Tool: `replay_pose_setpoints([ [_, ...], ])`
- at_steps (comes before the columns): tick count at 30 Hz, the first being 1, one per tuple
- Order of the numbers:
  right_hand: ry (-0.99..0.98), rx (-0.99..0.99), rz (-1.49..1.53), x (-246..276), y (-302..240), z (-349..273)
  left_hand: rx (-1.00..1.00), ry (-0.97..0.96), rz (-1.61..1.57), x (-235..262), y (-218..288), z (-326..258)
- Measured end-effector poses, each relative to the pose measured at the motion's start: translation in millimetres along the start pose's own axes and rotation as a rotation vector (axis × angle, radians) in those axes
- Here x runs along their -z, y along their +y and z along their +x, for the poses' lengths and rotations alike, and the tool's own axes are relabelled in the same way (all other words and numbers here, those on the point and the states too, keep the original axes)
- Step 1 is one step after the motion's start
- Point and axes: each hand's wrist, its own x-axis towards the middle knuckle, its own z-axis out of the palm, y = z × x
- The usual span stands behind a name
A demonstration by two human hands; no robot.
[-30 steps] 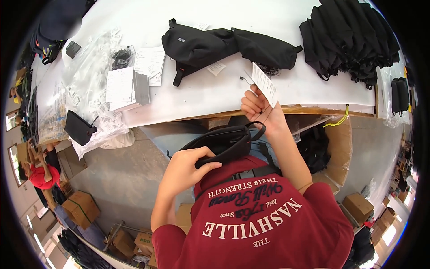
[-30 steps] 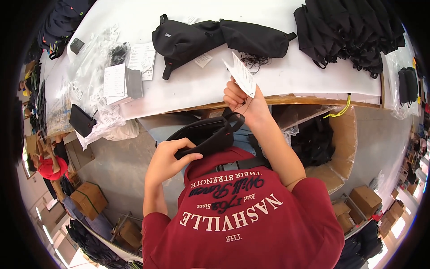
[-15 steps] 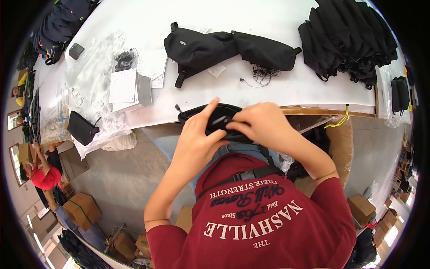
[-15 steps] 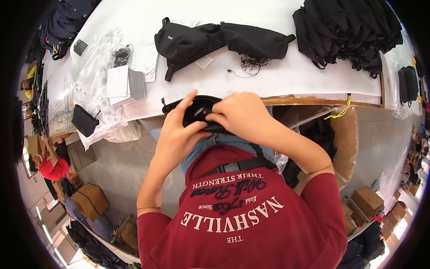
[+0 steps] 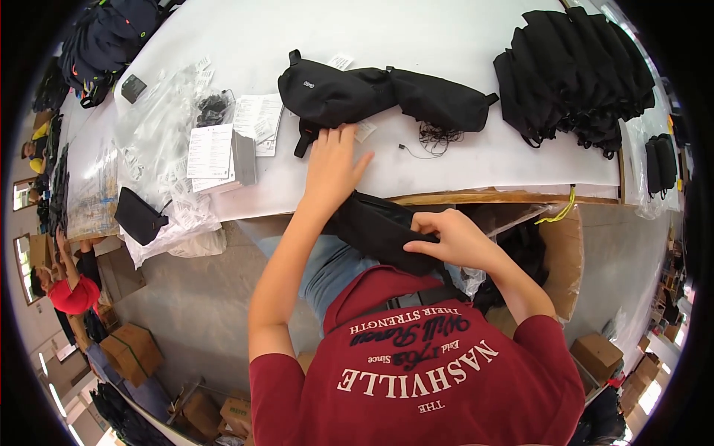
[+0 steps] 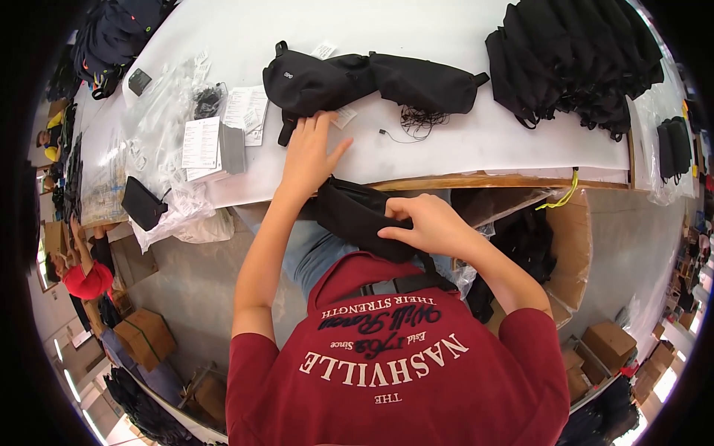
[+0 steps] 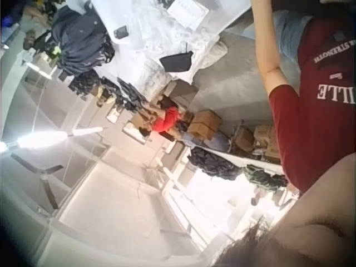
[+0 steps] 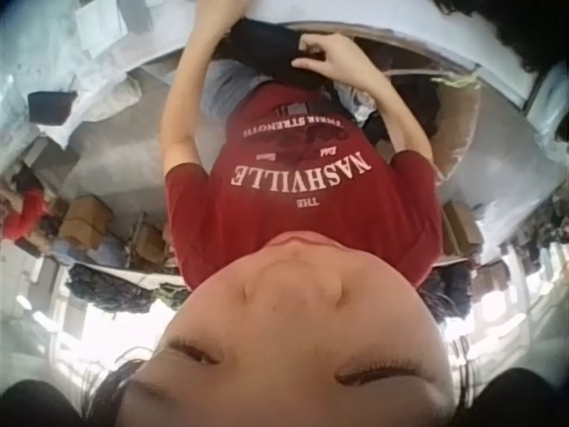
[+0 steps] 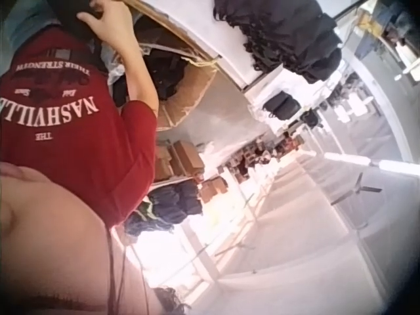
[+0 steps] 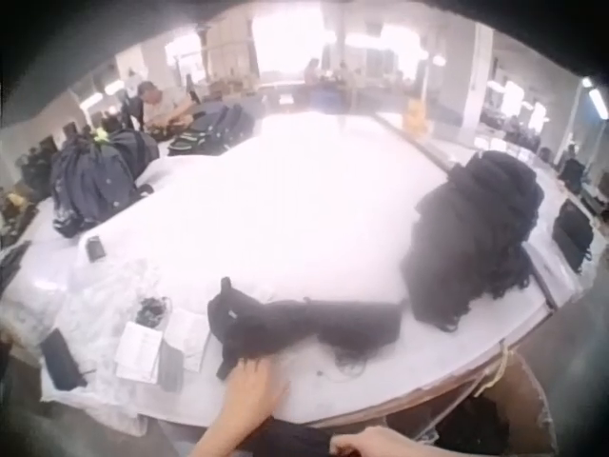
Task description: Insert warranty/instruction cards and packets into black fabric pouches.
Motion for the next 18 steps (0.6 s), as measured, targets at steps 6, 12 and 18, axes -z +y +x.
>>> replay_pose_setpoints([
  [6,0.069,0.109,-0.105,6.5,-4.4,-4.7,-0.163,0.23,0.106,-10.5,-21.4,14.7],
  [12,0.277,0.349,-0.368,25.8,-20.4,-6.3,-0.172,0.243,-0.423,52.4,30.8,-6.8],
  [18,0.382,0.472,-0.637,33.9,-38.8,4.7,-0.351,0.068,-0.034,77.1,55.1,-33.9],
])
